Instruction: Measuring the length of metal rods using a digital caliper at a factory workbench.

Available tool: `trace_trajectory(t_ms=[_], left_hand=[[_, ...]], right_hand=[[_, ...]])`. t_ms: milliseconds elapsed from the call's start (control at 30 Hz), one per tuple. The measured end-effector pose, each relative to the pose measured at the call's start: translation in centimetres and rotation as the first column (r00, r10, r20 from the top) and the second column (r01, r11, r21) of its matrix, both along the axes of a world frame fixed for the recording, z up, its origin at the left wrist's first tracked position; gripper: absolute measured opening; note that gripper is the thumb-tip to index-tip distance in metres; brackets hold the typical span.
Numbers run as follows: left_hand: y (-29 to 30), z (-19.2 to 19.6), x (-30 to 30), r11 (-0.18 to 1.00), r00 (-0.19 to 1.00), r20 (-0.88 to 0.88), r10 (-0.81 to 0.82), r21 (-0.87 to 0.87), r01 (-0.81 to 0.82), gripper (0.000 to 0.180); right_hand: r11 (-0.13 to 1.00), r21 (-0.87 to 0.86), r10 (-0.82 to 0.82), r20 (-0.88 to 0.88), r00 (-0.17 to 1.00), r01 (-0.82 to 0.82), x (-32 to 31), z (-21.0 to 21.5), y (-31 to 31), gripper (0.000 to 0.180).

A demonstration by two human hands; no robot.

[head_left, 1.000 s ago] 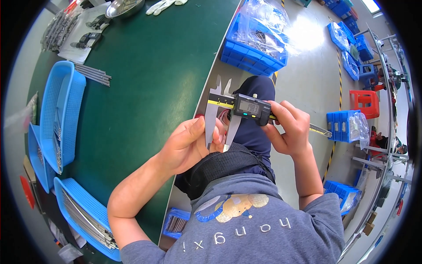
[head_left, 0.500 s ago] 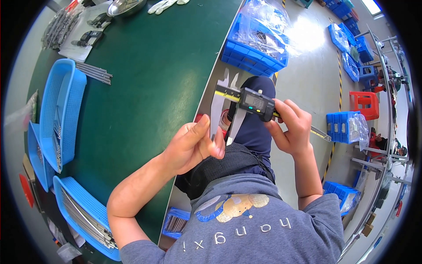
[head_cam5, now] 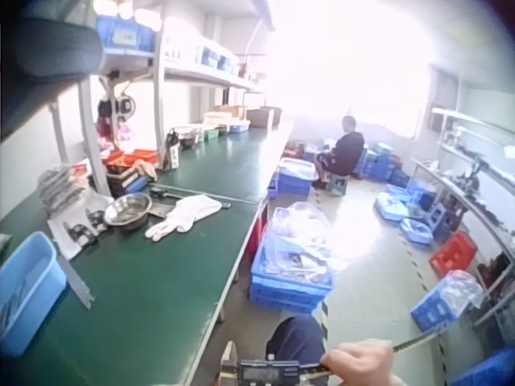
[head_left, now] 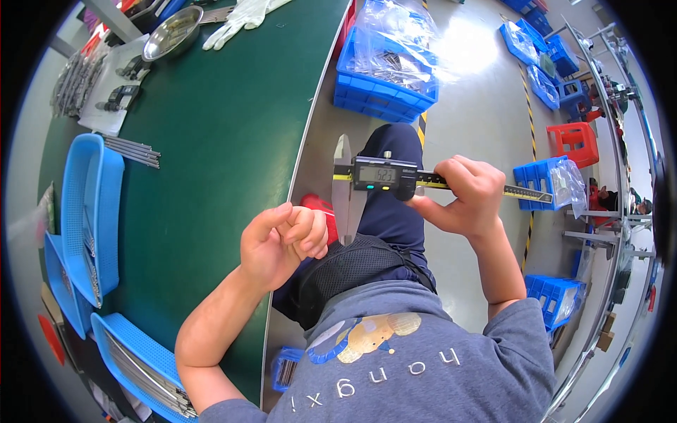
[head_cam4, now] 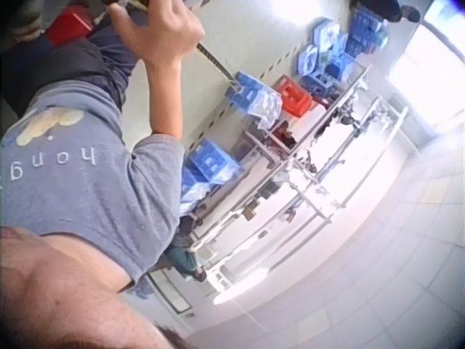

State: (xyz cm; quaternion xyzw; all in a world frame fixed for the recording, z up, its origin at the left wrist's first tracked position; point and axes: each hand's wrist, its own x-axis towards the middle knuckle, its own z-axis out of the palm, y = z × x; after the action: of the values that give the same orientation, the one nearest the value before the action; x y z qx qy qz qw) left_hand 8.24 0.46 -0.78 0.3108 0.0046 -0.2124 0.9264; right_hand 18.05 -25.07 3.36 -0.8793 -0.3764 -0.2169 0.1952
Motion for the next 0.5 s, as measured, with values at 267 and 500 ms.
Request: trace_trajectory(t_ms=[267,500], left_hand=[[-0.3,-0.1,-0.2,0.997,0.999,-0.025,0.035,0.070,-0.033,0.034],[-0.5,0.1,-0.5,0.969,0.998,-0.025,0.062,0.242,-0.054,0.038]], right_hand=[[1.000,-0.005,-0.017,-0.009,1.000,0.017,-0.3,0.3,0.4,0.054],[0.997,-0.070,-0.021,-0.103,0.994,0.014,-0.7,-0.5,0.8,0.064]])
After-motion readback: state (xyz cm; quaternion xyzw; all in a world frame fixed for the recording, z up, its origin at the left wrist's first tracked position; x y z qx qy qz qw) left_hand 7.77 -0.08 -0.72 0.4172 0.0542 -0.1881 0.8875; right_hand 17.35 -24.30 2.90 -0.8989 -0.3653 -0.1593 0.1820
